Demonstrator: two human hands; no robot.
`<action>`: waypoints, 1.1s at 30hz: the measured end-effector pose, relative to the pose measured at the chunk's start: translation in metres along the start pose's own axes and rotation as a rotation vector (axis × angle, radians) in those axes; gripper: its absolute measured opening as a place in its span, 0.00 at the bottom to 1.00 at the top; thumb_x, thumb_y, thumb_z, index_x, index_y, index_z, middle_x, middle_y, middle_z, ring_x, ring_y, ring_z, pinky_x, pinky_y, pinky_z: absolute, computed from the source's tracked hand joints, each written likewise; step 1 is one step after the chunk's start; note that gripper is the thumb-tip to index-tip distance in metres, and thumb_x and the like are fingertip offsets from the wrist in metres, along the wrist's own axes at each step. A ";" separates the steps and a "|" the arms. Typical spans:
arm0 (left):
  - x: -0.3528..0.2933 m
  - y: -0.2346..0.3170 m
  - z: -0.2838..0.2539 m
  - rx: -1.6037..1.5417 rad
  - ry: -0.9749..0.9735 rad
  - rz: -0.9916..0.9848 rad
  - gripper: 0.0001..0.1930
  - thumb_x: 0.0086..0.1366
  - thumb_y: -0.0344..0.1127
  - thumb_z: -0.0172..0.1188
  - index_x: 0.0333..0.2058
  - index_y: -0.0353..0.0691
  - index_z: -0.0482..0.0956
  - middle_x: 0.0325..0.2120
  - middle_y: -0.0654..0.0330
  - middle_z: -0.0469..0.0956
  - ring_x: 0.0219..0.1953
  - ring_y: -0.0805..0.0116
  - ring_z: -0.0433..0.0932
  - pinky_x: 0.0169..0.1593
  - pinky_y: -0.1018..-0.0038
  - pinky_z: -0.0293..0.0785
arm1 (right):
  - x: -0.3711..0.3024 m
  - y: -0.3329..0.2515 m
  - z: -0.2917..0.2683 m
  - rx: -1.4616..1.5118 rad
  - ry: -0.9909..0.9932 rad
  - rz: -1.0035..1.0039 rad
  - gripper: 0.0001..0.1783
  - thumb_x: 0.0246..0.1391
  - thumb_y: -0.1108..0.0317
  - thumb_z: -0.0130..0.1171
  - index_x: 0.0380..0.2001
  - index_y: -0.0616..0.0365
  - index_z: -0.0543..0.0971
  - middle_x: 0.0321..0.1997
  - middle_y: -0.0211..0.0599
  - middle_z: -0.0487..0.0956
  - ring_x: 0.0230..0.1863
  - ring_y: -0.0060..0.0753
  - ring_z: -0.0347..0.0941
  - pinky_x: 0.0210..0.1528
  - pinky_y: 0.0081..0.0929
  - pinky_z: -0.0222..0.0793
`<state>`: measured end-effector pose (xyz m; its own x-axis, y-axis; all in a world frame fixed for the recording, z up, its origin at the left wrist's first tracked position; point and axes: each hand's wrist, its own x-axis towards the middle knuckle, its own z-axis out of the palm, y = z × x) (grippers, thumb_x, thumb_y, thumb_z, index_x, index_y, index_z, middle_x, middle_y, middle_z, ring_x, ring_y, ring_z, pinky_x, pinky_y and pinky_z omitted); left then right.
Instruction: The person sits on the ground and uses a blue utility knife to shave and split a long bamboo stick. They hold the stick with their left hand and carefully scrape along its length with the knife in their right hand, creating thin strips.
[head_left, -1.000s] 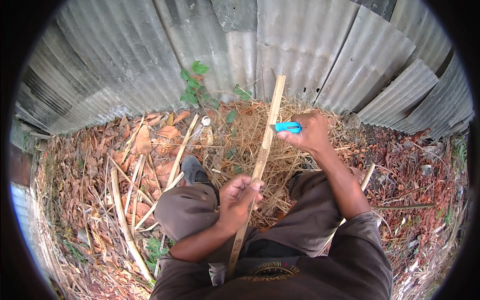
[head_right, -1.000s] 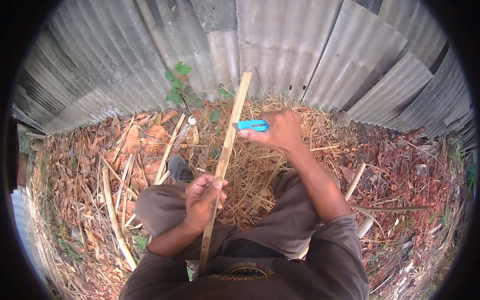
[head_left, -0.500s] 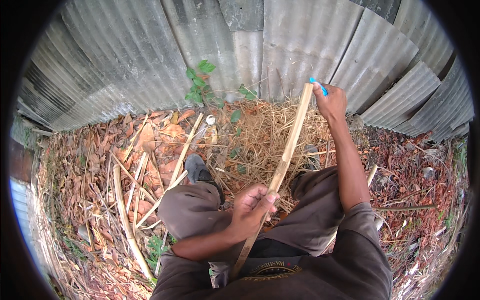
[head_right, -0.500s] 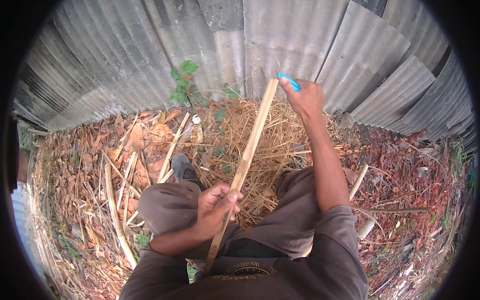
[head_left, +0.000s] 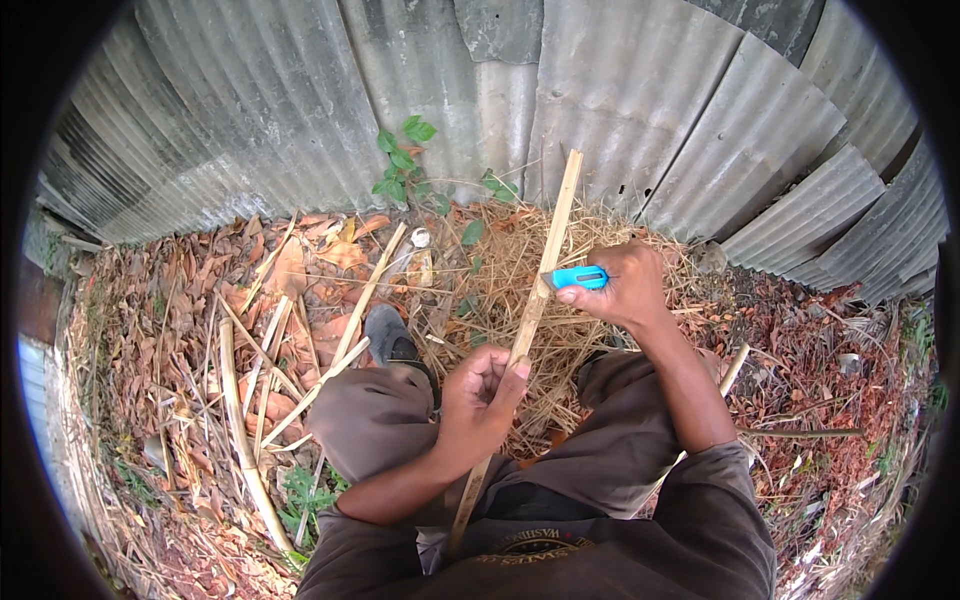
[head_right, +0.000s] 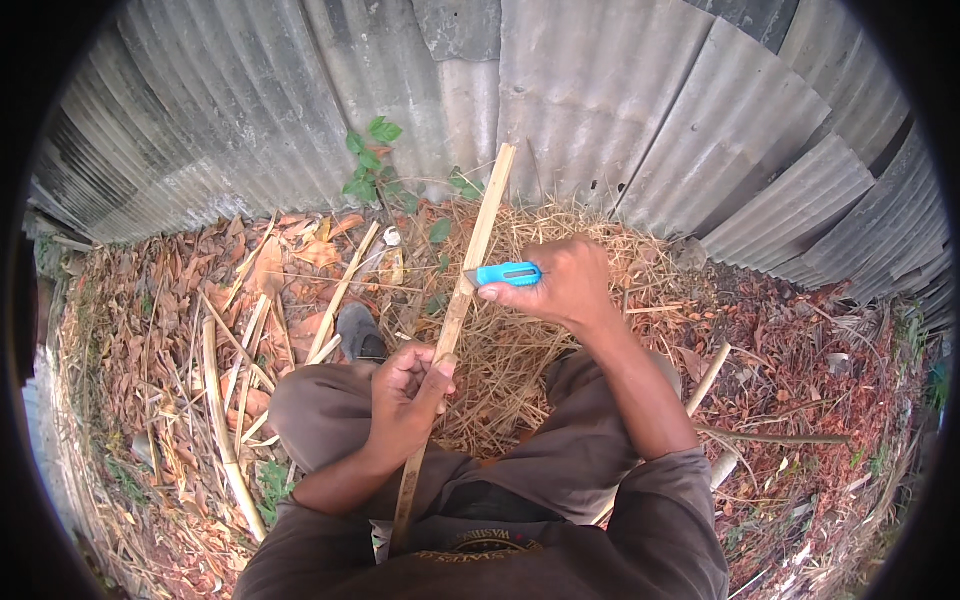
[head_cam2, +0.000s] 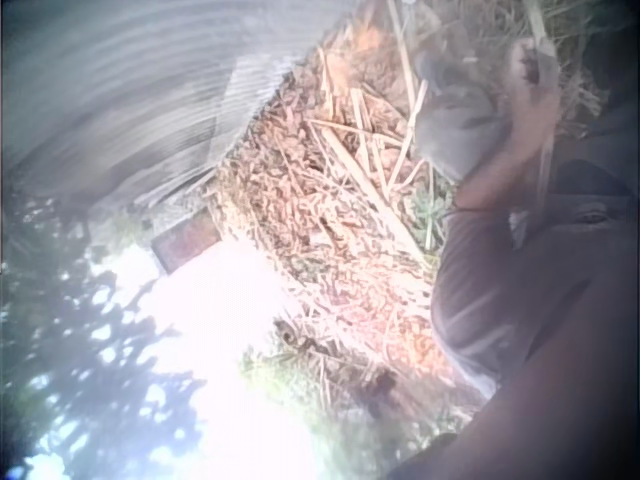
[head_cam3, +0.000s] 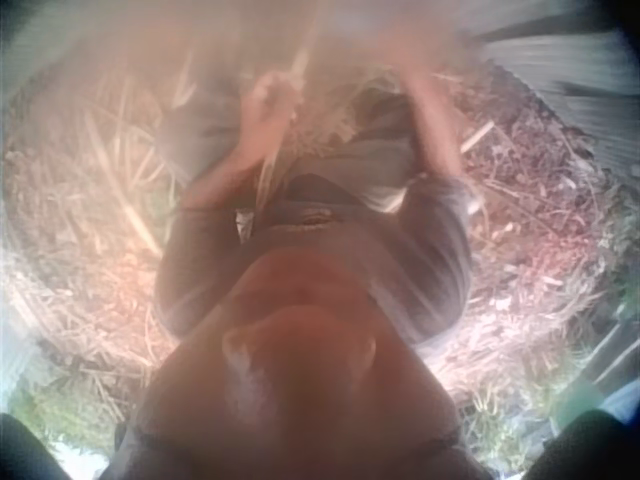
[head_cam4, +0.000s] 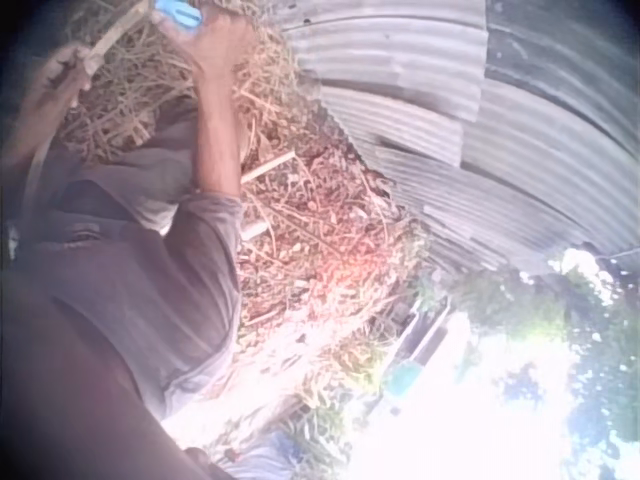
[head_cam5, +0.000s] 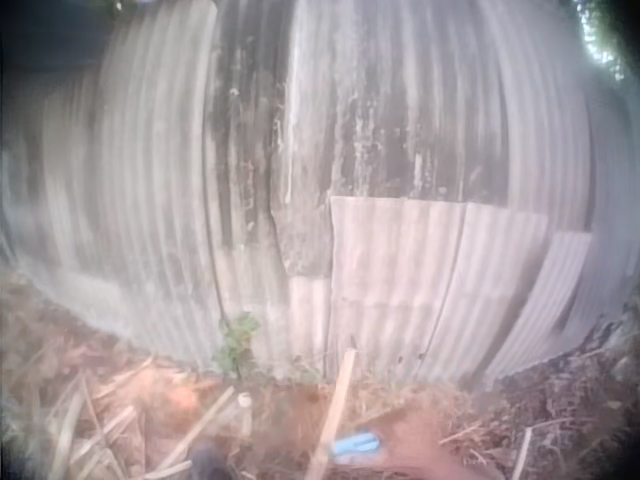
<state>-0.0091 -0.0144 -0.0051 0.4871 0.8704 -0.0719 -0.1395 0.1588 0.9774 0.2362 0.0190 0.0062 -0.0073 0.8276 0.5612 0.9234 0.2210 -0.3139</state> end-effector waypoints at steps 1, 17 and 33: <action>0.000 0.001 0.000 0.043 0.003 0.023 0.04 0.67 0.31 0.58 0.36 0.38 0.72 0.22 0.69 0.72 0.23 0.88 0.69 0.23 0.88 0.63 | 0.000 -0.001 0.003 -0.008 -0.011 0.024 0.40 0.37 0.24 0.59 0.06 0.54 0.72 0.05 0.34 0.66 0.09 0.40 0.67 0.15 0.37 0.62; 0.000 0.010 0.001 0.681 0.082 0.314 0.04 0.59 0.26 0.58 0.33 0.35 0.75 0.23 0.55 0.73 0.21 0.59 0.75 0.26 0.69 0.69 | 0.006 0.008 0.002 -0.110 0.013 -0.012 0.38 0.35 0.26 0.62 0.08 0.54 0.73 0.06 0.38 0.65 0.11 0.44 0.68 0.18 0.39 0.64; -0.008 0.009 -0.004 0.737 0.033 0.378 0.05 0.57 0.25 0.59 0.32 0.34 0.76 0.23 0.54 0.75 0.21 0.59 0.75 0.26 0.68 0.70 | 0.017 0.027 -0.001 -0.162 -0.017 0.253 0.40 0.39 0.25 0.57 0.10 0.57 0.77 0.06 0.39 0.67 0.12 0.46 0.69 0.20 0.42 0.65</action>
<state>-0.0174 -0.0178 0.0033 0.4938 0.8189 0.2927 0.3177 -0.4832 0.8159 0.2616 0.0389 0.0081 0.2261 0.8546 0.4675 0.9457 -0.0775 -0.3157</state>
